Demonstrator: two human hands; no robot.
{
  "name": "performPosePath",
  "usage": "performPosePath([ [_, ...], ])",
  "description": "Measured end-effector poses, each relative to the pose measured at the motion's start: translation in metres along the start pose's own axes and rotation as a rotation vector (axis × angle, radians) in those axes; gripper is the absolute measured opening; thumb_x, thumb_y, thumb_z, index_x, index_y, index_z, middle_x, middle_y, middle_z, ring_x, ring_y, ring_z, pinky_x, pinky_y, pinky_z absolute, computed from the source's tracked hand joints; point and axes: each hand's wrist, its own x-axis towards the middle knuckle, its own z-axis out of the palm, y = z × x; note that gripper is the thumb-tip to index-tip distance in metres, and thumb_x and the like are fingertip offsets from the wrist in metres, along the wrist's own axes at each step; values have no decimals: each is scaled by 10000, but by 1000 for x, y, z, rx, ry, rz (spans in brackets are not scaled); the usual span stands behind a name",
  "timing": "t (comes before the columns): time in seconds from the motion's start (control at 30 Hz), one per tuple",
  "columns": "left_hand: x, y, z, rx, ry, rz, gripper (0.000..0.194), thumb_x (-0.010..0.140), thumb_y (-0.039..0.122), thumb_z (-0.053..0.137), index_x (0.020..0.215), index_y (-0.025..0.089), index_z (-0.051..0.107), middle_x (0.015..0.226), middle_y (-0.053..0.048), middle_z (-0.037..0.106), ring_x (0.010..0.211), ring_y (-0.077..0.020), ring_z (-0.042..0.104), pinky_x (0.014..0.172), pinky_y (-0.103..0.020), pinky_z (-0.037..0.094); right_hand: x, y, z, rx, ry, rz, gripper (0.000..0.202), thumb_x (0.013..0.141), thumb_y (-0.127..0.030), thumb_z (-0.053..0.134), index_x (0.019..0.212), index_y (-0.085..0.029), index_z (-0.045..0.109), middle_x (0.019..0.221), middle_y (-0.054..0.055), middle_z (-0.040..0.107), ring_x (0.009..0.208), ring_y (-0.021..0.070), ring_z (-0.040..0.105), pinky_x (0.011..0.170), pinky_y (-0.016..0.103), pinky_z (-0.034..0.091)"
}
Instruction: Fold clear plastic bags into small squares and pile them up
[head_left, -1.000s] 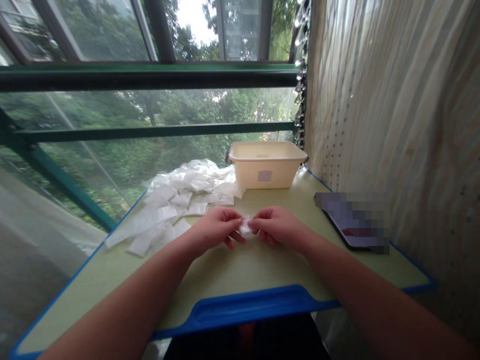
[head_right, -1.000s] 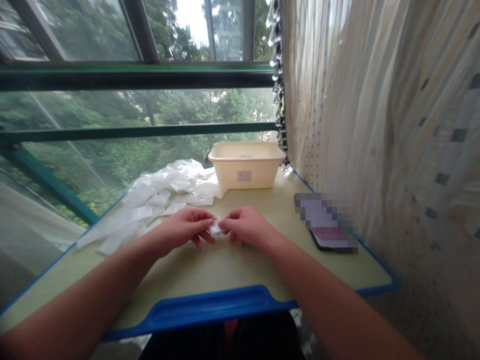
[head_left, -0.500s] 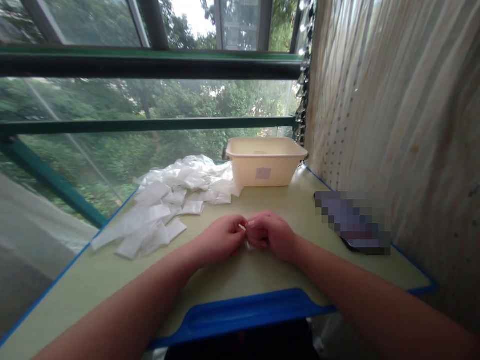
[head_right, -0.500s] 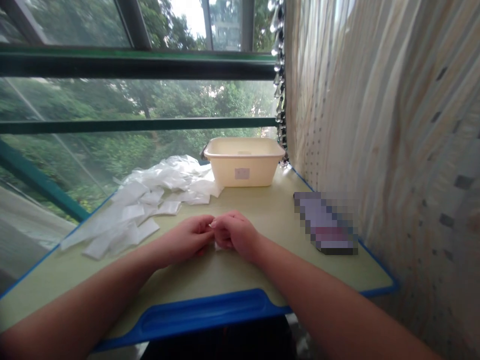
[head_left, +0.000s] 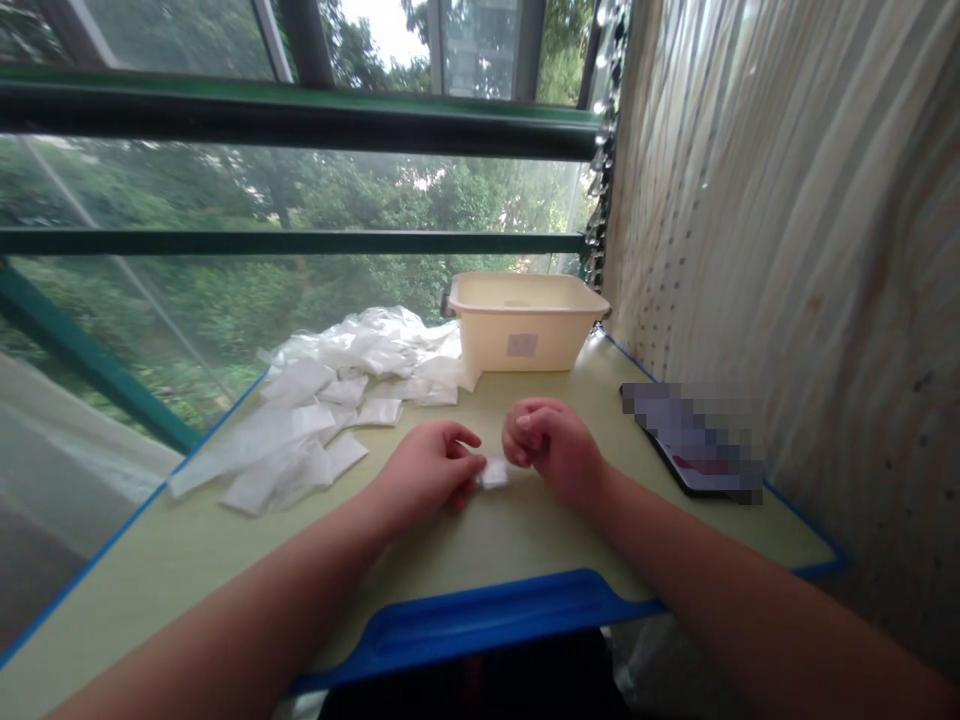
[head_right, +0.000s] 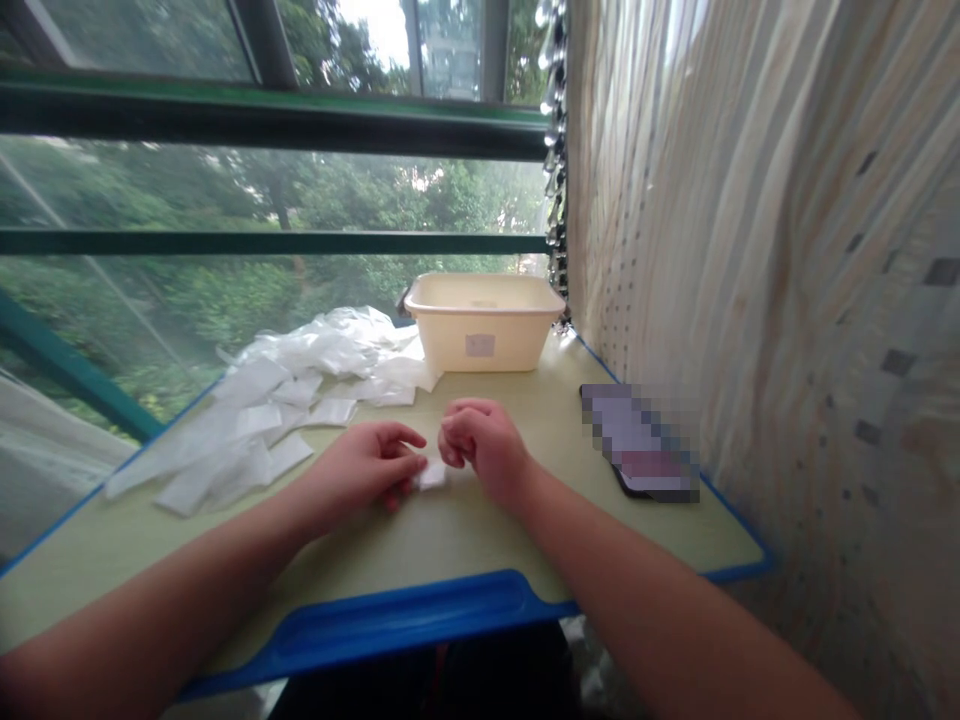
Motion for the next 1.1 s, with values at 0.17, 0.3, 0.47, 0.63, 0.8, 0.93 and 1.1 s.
performPosePath([
  [0.17, 1, 5, -7, -245, 30, 8, 314, 688, 274, 636, 944, 105, 568, 614, -25, 615, 551, -119, 574, 461, -216, 470, -6, -10, -7, -788, -106, -374, 120, 657, -231, 609, 767, -183, 597, 826, 45, 553, 802, 160, 509, 753, 295, 413],
  [0.3, 2, 6, -12, -328, -13, -10, 259, 711, 262, 624, 915, 105, 597, 693, -54, 635, 591, -110, 588, 466, -188, 456, -7, 1, -6, -867, -143, -429, 109, 759, -236, 557, 795, -181, 643, 857, 60, 585, 792, 139, 547, 764, 270, 436],
  [0.47, 2, 5, -16, -353, -3, -38, 254, 702, 242, 633, 916, 108, 604, 679, -46, 625, 584, -99, 583, 450, -166, 428, -6, 6, -7, -910, -136, -494, 157, 757, -260, 584, 876, -200, 667, 928, 68, 612, 864, 152, 561, 816, 283, 433],
  [0.63, 6, 0, -14, -299, -58, -55, 193, 714, 197, 590, 872, 89, 617, 569, -18, 596, 469, -60, 513, 414, -147, 384, -8, 4, -6, -1017, -280, -495, 173, 778, -228, 556, 915, -217, 661, 958, 53, 622, 873, 147, 558, 814, 271, 433],
  [0.8, 10, -1, -17, -293, -83, -126, 172, 684, 187, 592, 822, 86, 616, 472, 29, 511, 362, -19, 385, 353, -126, 278, -9, 4, -6, -1152, -369, -547, 246, 813, -185, 506, 1033, -214, 613, 1019, 58, 619, 927, 154, 543, 838, 276, 424],
  [0.93, 10, 1, -20, -252, -115, -161, 207, 674, 205, 590, 850, 97, 612, 470, 34, 487, 366, -32, 376, 359, -146, 276, -8, 5, -8, -1252, -316, -659, 233, 855, -188, 451, 1000, -211, 632, 983, 67, 628, 875, 161, 539, 775, 284, 435],
  [1.1, 0, 1, -23, 485, 232, 277, 236, 757, 260, 495, 908, 175, 655, 725, -49, 642, 597, -145, 559, 564, -262, 437, -7, 11, -9, -1285, -269, -609, 190, 830, -193, 490, 864, -212, 677, 858, 56, 611, 777, 148, 529, 691, 258, 422],
])
